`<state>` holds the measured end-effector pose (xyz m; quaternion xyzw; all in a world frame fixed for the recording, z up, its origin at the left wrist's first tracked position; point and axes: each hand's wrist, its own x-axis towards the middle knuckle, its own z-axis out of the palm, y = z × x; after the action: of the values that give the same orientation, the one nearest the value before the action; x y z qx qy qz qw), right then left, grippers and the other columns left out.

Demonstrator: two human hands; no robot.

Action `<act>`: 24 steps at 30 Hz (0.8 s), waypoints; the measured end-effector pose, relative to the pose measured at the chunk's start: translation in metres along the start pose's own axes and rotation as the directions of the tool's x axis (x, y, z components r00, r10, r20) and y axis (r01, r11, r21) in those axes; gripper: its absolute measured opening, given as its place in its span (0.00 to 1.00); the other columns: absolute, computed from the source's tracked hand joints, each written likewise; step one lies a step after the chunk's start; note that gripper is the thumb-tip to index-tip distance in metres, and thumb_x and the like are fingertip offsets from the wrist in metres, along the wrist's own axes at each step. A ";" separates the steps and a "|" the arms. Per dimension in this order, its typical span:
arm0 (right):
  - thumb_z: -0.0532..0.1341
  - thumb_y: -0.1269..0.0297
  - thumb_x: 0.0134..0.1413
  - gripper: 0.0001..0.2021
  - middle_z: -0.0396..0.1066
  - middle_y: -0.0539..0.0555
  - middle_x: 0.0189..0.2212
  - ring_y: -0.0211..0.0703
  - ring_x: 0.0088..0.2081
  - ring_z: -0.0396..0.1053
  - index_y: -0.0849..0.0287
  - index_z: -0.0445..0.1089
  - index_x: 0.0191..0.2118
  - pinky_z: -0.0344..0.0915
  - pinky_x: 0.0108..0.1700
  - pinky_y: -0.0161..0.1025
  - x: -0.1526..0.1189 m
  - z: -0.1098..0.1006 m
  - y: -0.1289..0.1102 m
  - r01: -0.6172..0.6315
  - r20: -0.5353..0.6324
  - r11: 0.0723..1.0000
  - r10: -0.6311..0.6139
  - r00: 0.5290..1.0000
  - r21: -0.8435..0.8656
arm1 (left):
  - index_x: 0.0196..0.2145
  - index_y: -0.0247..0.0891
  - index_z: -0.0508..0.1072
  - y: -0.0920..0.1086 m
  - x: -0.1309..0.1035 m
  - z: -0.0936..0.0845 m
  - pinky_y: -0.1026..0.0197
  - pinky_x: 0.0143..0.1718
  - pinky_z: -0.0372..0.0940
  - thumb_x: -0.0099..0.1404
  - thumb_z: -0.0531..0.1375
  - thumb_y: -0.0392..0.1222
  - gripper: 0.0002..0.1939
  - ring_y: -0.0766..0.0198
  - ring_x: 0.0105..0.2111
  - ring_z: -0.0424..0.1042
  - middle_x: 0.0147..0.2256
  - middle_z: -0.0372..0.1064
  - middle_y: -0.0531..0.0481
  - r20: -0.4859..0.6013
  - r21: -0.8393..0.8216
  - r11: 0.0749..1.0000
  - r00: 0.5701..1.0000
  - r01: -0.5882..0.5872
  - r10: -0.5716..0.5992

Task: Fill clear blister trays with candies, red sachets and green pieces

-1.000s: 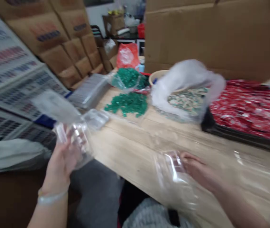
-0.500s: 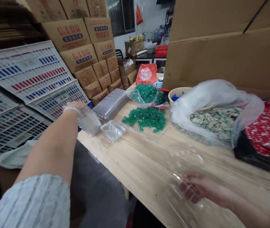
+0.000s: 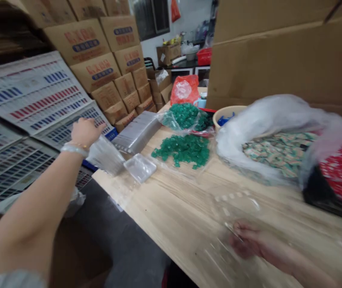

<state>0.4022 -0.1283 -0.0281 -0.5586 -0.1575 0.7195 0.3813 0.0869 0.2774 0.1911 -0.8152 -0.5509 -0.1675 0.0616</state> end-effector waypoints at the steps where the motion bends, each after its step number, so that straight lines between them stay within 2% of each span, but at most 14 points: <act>1: 0.61 0.53 0.41 0.14 0.68 0.51 0.27 0.37 0.28 0.67 0.58 0.61 0.28 0.61 0.30 0.34 -0.002 0.003 -0.001 0.027 -0.005 1.000 -0.027 1.000 -0.004 | 0.45 0.22 0.64 0.033 -0.020 0.008 0.45 0.48 0.53 0.58 0.52 0.54 0.29 0.54 0.44 0.61 0.44 0.64 0.36 -0.043 -0.079 0.995 0.997 -0.069 0.065; 2: 0.61 0.53 0.41 0.14 0.68 0.51 0.26 0.37 0.27 0.67 0.59 0.61 0.28 0.61 0.30 0.34 -0.003 0.007 -0.002 0.056 -0.004 0.998 -0.056 0.998 -0.018 | 0.47 0.28 0.65 0.068 -0.046 0.021 0.51 0.47 0.57 0.59 0.51 0.53 0.26 0.58 0.42 0.63 0.44 0.65 0.41 0.040 -0.240 0.954 0.980 -0.178 0.193; 3: 0.61 0.53 0.41 0.15 0.68 0.51 0.26 0.37 0.27 0.67 0.59 0.61 0.29 0.62 0.31 0.35 -0.003 0.011 -0.005 0.094 0.016 0.995 -0.094 0.995 -0.040 | 0.48 0.34 0.64 0.104 -0.078 0.037 0.56 0.44 0.60 0.58 0.52 0.53 0.25 0.60 0.39 0.64 0.43 0.66 0.45 0.194 -0.446 0.866 0.920 -0.227 0.341; 4: 0.60 0.54 0.43 0.14 0.69 0.51 0.26 0.38 0.27 0.67 0.59 0.60 0.29 0.63 0.32 0.37 -0.002 0.016 -0.008 0.122 0.050 0.990 -0.119 0.992 -0.070 | 0.50 0.38 0.63 0.136 -0.114 0.054 0.59 0.40 0.62 0.56 0.54 0.53 0.26 0.61 0.38 0.66 0.42 0.66 0.46 0.365 -0.625 0.755 0.781 -0.198 0.506; 6: 0.55 0.56 0.49 0.11 0.69 0.52 0.27 0.39 0.29 0.68 0.59 0.59 0.31 0.64 0.33 0.38 0.000 0.022 -0.016 0.179 0.089 0.971 -0.167 0.982 -0.160 | 0.51 0.41 0.62 0.185 -0.186 0.089 0.61 0.35 0.63 0.50 0.61 0.49 0.30 0.62 0.35 0.67 0.40 0.67 0.47 0.553 -0.786 0.617 0.486 0.035 0.677; 7: 0.52 0.58 0.52 0.09 0.69 0.52 0.28 0.39 0.29 0.68 0.59 0.59 0.31 0.64 0.33 0.38 0.000 0.023 -0.020 0.223 0.049 0.940 -0.217 0.975 -0.257 | 0.48 0.38 0.63 0.199 -0.217 0.105 0.62 0.32 0.63 0.48 0.62 0.45 0.28 0.62 0.32 0.68 0.35 0.68 0.47 0.596 -0.795 0.586 0.384 0.157 0.706; 8: 0.49 0.60 0.54 0.08 0.69 0.53 0.28 0.39 0.30 0.68 0.60 0.59 0.32 0.64 0.34 0.38 -0.001 0.021 -0.023 0.264 -0.020 0.877 -0.297 0.955 -0.402 | 0.44 0.37 0.65 0.207 -0.241 0.118 0.63 0.28 0.62 0.51 0.59 0.42 0.22 0.64 0.27 0.67 0.31 0.68 0.49 0.626 -0.780 0.570 0.317 0.259 0.713; 10: 0.47 0.66 0.55 0.09 0.69 0.55 0.33 0.41 0.35 0.67 0.61 0.62 0.35 0.64 0.37 0.39 -0.007 0.014 -0.027 0.231 -0.139 0.598 -0.508 0.850 -0.768 | 0.40 0.35 0.64 0.207 -0.267 0.137 0.64 0.23 0.60 0.52 0.56 0.40 0.16 0.68 0.21 0.63 0.24 0.65 0.52 0.715 -0.694 0.561 0.345 0.452 0.608; 12: 0.48 0.71 0.53 0.11 0.66 0.59 0.39 0.44 0.39 0.66 0.61 0.64 0.39 0.62 0.39 0.40 -0.012 0.001 -0.029 0.029 -0.112 0.206 -0.638 0.762 -0.978 | 0.40 0.33 0.62 0.196 -0.272 0.140 0.65 0.22 0.59 0.53 0.55 0.41 0.16 0.70 0.19 0.61 0.22 0.62 0.55 0.800 -0.598 0.540 0.399 0.592 0.449; 13: 0.49 0.74 0.52 0.12 0.65 0.60 0.42 0.45 0.41 0.65 0.61 0.65 0.41 0.62 0.39 0.40 -0.013 -0.006 -0.029 -0.056 -0.065 0.035 -0.640 0.766 -0.998 | 0.40 0.33 0.61 0.190 -0.271 0.138 0.65 0.22 0.60 0.53 0.56 0.41 0.17 0.71 0.19 0.61 0.22 0.61 0.56 0.825 -0.564 0.527 0.408 0.635 0.391; 15: 0.49 0.78 0.50 0.15 0.64 0.61 0.42 0.46 0.40 0.65 0.61 0.66 0.41 0.62 0.38 0.39 -0.011 -0.018 -0.029 -0.132 0.001 -0.194 -0.566 0.824 -0.972 | 0.40 0.33 0.61 0.181 -0.267 0.129 0.66 0.22 0.60 0.52 0.57 0.42 0.18 0.71 0.19 0.62 0.21 0.60 0.57 0.847 -0.531 0.521 0.404 0.668 0.345; 18: 0.48 0.81 0.50 0.16 0.66 0.61 0.38 0.46 0.39 0.66 0.64 0.67 0.40 0.61 0.38 0.39 -0.004 -0.030 -0.037 -0.097 0.081 -0.315 -0.509 0.857 -0.944 | 0.41 0.33 0.60 0.177 -0.269 0.119 0.66 0.22 0.60 0.51 0.58 0.42 0.19 0.70 0.20 0.63 0.22 0.62 0.56 0.849 -0.527 0.522 0.390 0.670 0.356; 22: 0.47 0.81 0.51 0.15 0.65 0.61 0.43 0.44 0.46 0.62 0.69 0.67 0.39 0.54 0.49 0.42 -0.008 -0.045 -0.058 0.040 0.211 -0.315 -0.532 0.820 -0.948 | 0.41 0.33 0.61 0.181 -0.277 0.122 0.67 0.19 0.58 0.51 0.58 0.42 0.20 0.70 0.19 0.63 0.21 0.62 0.56 0.837 -0.544 0.529 0.382 0.651 0.391; 24: 0.47 0.80 0.52 0.14 0.65 0.58 0.45 0.42 0.51 0.57 0.70 0.67 0.38 0.48 0.53 0.40 -0.013 -0.054 -0.067 0.088 0.250 -0.323 -0.506 0.826 -0.942 | 0.41 0.32 0.61 0.187 -0.282 0.128 0.67 0.18 0.57 0.51 0.58 0.43 0.20 0.70 0.18 0.62 0.20 0.61 0.56 0.820 -0.569 0.533 0.382 0.626 0.426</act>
<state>0.4781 -0.1042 0.0064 -0.6660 -0.7378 0.1099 -0.0043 0.1903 -0.0055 -0.0094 -0.6361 -0.3888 0.0674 -0.6630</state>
